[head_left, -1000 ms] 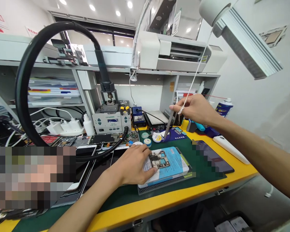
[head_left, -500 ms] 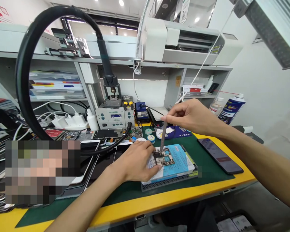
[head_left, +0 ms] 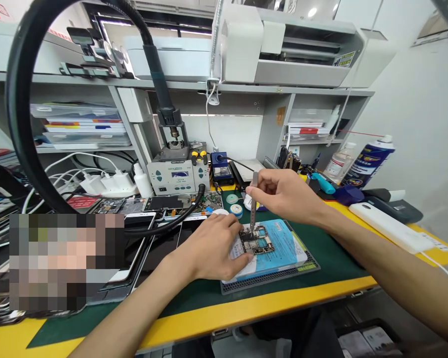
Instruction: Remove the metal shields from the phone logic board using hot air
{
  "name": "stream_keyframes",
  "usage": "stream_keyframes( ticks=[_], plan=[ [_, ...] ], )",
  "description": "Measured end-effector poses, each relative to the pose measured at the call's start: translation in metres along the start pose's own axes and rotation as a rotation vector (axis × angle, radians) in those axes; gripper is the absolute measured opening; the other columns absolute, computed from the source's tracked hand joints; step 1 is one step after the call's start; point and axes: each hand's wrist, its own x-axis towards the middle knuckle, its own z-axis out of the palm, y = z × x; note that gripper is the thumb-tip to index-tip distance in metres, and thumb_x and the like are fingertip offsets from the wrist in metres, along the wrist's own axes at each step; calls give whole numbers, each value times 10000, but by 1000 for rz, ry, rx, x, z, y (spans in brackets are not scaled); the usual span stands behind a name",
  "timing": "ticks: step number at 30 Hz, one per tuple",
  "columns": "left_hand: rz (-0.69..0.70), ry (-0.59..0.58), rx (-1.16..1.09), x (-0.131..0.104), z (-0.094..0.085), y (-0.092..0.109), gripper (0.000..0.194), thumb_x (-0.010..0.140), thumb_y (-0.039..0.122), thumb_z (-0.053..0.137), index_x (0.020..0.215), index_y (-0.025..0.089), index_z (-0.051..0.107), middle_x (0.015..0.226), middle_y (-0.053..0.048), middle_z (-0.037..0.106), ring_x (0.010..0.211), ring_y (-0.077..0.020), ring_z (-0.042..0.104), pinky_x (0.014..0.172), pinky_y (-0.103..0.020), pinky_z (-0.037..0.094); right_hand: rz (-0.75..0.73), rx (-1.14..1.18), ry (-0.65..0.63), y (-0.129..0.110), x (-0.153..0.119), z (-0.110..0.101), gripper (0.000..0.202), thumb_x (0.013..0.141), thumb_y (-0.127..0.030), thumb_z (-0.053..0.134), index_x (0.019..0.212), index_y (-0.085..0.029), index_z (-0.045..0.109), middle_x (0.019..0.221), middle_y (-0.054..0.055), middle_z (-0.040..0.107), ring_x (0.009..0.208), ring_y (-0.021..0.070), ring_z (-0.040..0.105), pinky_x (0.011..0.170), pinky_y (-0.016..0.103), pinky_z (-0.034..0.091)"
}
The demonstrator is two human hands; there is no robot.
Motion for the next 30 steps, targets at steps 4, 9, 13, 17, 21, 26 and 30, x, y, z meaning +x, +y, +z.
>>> stream_keyframes(
  ticks=[4, 9, 13, 17, 21, 26, 30],
  plan=[
    [-3, -12, -8, 0, 0, 0, 457, 915, 534, 561, 1138, 144, 647, 1067, -131, 649, 1021, -330, 635, 950, -486, 482, 152, 114, -97, 19, 1, 3, 174, 875, -329, 648, 748, -218, 604, 549, -56, 551, 473, 131, 473, 460, 273, 348],
    [-14, -24, -14, 2, 0, 0, 472, 915, 535, 562, 1173, 148, 640, 1108, -133, 649, 1053, -333, 634, 974, -497, 477, 301, 229, -186, 37, -2, 2, 272, 903, -398, 660, 725, -196, 622, 556, -37, 599, 454, 122, 530, 447, 250, 391],
    [-23, -28, -15, 3, 1, -2, 492, 915, 552, 555, 1181, 147, 640, 1157, -146, 643, 1078, -344, 628, 989, -518, 469, 360, 337, -194, 46, -9, -2, 261, 910, -390, 676, 755, -185, 634, 579, -20, 634, 447, 105, 528, 418, 223, 376],
    [-26, -36, -17, 4, 1, -2, 492, 914, 563, 555, 1178, 157, 642, 1193, -146, 641, 1094, -345, 629, 999, -522, 466, 355, 543, -263, 56, -18, -14, 318, 891, -497, 694, 910, -180, 681, 674, 19, 696, 462, 130, 607, 389, 226, 407],
    [-29, -39, -17, 3, 2, -3, 503, 908, 562, 566, 1202, 159, 631, 1191, -137, 646, 1107, -338, 626, 1006, -512, 467, 327, 733, -322, 72, -30, -28, 351, 869, -528, 735, 991, -200, 703, 805, 45, 719, 531, 173, 681, 385, 244, 441],
    [-27, -38, -27, 2, 3, -4, 517, 907, 560, 572, 1219, 151, 623, 1198, -134, 642, 1113, -329, 619, 1020, -506, 462, 301, 814, -304, 92, -39, -31, 268, 942, -461, 696, 896, -202, 743, 717, 23, 682, 551, 150, 662, 398, 217, 440],
    [-26, -43, -34, 3, 3, -4, 532, 908, 541, 572, 1258, 142, 610, 1190, -128, 638, 1105, -324, 619, 1008, -503, 467, 276, 792, -346, 98, -40, -28, 235, 891, -393, 776, 926, -163, 807, 678, 44, 694, 564, 155, 662, 417, 219, 457]
  ],
)
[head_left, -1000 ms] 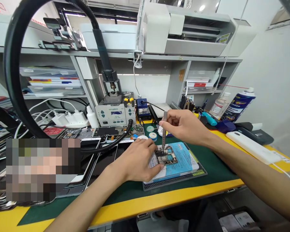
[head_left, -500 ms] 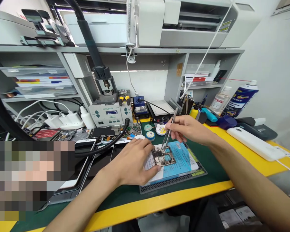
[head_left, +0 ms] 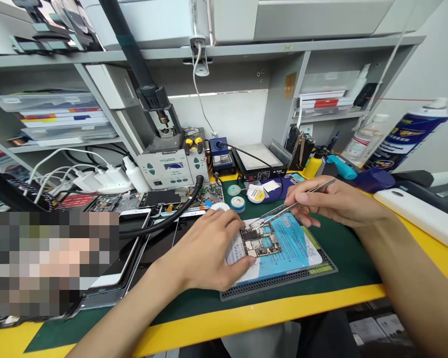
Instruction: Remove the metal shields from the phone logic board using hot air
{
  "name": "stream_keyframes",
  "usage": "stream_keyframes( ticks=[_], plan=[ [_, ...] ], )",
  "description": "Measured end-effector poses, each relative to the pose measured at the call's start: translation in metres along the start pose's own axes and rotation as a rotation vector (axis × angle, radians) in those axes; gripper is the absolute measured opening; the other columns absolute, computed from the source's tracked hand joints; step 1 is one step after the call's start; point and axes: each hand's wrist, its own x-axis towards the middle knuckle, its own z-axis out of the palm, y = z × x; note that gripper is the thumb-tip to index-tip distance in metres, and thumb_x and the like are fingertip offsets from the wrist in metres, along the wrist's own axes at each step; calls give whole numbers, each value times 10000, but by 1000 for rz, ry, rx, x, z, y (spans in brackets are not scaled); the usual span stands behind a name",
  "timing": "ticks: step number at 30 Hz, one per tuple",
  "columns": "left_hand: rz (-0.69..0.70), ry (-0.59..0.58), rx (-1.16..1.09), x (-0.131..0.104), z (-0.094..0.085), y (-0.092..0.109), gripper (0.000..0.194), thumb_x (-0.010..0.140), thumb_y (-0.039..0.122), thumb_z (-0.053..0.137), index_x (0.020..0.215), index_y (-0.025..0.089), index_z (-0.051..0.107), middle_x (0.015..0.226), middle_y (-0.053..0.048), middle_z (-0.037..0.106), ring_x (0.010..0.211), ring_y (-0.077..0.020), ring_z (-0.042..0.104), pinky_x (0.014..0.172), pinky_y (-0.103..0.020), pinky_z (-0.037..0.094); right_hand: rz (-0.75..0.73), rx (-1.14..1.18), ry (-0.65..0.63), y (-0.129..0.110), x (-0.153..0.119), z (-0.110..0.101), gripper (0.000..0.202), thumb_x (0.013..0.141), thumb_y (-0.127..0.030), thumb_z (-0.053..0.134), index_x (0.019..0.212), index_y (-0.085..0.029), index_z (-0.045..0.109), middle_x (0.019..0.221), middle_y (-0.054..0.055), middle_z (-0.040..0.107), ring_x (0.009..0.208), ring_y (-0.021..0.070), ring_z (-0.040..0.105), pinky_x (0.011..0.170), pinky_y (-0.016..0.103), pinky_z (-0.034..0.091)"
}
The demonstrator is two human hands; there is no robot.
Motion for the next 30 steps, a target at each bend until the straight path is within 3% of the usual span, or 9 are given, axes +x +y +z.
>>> stream_keyframes(
  ticks=[30],
  plan=[
    [25, 16, 8, 0, 3, -1, 531, 915, 532, 551, 1236, 116, 623, 1152, -127, 634, 1082, -311, 613, 992, -500, 471, -29, -177, -96, 4, -1, -7, 158, 906, -337, 751, 958, -221, 846, 715, 49, 721, 586, 160, 642, 470, 265, 477]
  ],
)
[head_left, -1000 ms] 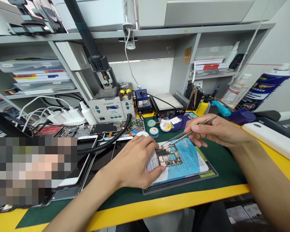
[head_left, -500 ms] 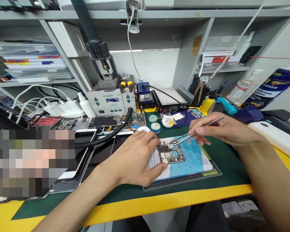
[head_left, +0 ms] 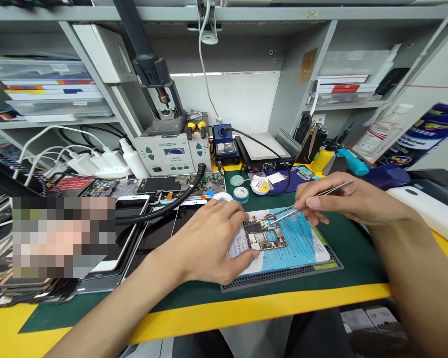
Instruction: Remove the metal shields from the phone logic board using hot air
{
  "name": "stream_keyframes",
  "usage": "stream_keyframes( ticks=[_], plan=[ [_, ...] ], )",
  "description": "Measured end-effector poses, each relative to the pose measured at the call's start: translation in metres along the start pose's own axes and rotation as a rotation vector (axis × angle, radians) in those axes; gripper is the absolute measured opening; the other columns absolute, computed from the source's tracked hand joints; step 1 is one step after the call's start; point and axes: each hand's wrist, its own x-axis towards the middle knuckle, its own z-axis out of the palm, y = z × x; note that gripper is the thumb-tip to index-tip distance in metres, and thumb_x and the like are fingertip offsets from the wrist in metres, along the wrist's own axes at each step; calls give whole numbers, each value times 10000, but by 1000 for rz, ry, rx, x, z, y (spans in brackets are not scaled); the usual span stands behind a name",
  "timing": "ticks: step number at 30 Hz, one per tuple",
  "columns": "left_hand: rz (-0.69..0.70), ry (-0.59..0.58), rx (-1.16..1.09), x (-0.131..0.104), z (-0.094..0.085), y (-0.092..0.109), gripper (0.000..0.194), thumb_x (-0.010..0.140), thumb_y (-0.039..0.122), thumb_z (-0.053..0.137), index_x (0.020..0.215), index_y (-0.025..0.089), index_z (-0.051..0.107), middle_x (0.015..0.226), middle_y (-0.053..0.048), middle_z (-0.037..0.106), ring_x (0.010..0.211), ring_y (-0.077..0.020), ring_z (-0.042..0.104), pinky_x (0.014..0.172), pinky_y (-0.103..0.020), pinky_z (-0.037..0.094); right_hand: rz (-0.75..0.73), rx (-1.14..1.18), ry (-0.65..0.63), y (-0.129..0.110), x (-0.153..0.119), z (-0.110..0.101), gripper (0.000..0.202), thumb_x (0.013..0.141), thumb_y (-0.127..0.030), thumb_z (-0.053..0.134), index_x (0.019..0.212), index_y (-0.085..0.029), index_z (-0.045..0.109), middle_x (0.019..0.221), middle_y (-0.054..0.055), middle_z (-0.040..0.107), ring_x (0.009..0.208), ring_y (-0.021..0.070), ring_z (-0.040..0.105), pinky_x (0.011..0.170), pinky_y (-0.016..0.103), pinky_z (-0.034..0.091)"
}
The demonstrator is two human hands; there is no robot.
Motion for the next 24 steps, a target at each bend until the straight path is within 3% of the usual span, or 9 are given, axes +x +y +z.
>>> stream_keyframes(
  ticks=[24],
  plan=[
    [-7, -7, -4, 0, -3, 2, 520, 918, 516, 553, 1234, 108, 625, 1147, -127, 629, 1091, -312, 603, 1016, -505, 461, -13, -40, -56, -2, -1, -1, 182, 943, -321, 705, 980, -198, 833, 751, 46, 712, 602, 163, 635, 496, 296, 463]
  ],
)
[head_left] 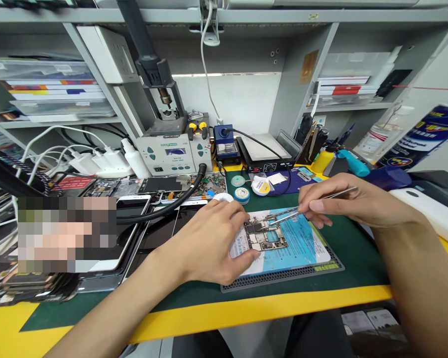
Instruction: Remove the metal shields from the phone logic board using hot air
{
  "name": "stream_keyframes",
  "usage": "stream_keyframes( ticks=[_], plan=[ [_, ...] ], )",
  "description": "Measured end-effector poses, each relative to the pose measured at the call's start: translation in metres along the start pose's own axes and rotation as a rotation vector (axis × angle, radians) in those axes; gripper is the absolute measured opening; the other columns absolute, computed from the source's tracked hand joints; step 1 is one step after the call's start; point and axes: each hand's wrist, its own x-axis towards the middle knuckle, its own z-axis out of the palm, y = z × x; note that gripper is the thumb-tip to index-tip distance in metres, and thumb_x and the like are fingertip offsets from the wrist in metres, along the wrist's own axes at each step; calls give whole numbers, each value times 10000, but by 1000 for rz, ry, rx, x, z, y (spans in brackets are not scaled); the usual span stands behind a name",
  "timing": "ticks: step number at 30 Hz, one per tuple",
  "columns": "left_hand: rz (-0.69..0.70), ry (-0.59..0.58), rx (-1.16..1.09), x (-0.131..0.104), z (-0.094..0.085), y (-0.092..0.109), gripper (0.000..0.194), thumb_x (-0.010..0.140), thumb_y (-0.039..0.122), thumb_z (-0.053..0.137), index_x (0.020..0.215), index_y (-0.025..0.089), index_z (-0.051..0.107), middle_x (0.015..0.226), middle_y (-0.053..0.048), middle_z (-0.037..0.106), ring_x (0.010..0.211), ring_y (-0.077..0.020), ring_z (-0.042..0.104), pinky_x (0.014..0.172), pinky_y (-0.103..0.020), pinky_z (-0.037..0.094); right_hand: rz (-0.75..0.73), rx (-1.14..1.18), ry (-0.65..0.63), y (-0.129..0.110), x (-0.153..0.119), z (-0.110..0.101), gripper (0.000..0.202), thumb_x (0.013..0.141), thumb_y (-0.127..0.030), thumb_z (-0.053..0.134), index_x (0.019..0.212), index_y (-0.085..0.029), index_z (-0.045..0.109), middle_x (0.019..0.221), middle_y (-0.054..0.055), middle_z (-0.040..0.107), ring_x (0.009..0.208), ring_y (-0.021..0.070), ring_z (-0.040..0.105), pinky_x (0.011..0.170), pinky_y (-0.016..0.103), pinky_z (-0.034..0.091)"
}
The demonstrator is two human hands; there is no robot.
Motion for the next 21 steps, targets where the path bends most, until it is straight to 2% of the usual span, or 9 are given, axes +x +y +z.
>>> stream_keyframes(
  ticks=[15, 21],
  plan=[
    [1, 2, 0, 1, 1, -1, 539, 919, 532, 553, 1240, 105, 625, 1163, -136, 633, 1105, -326, 610, 1013, -510, 465, -31, -44, -31, 0, -5, -5, 178, 959, -307, 687, 1002, -223, 838, 746, 43, 698, 620, 177, 641, 519, 320, 463],
    [3, 1, -1, 1, 1, -1, 528, 917, 526, 559, 1234, 110, 627, 1160, -133, 636, 1106, -319, 610, 1019, -509, 461, -19, -47, -57, -2, -7, -9, 211, 949, -351, 689, 1067, -255, 836, 791, 63, 722, 653, 198, 667, 552, 333, 494]
  ],
)
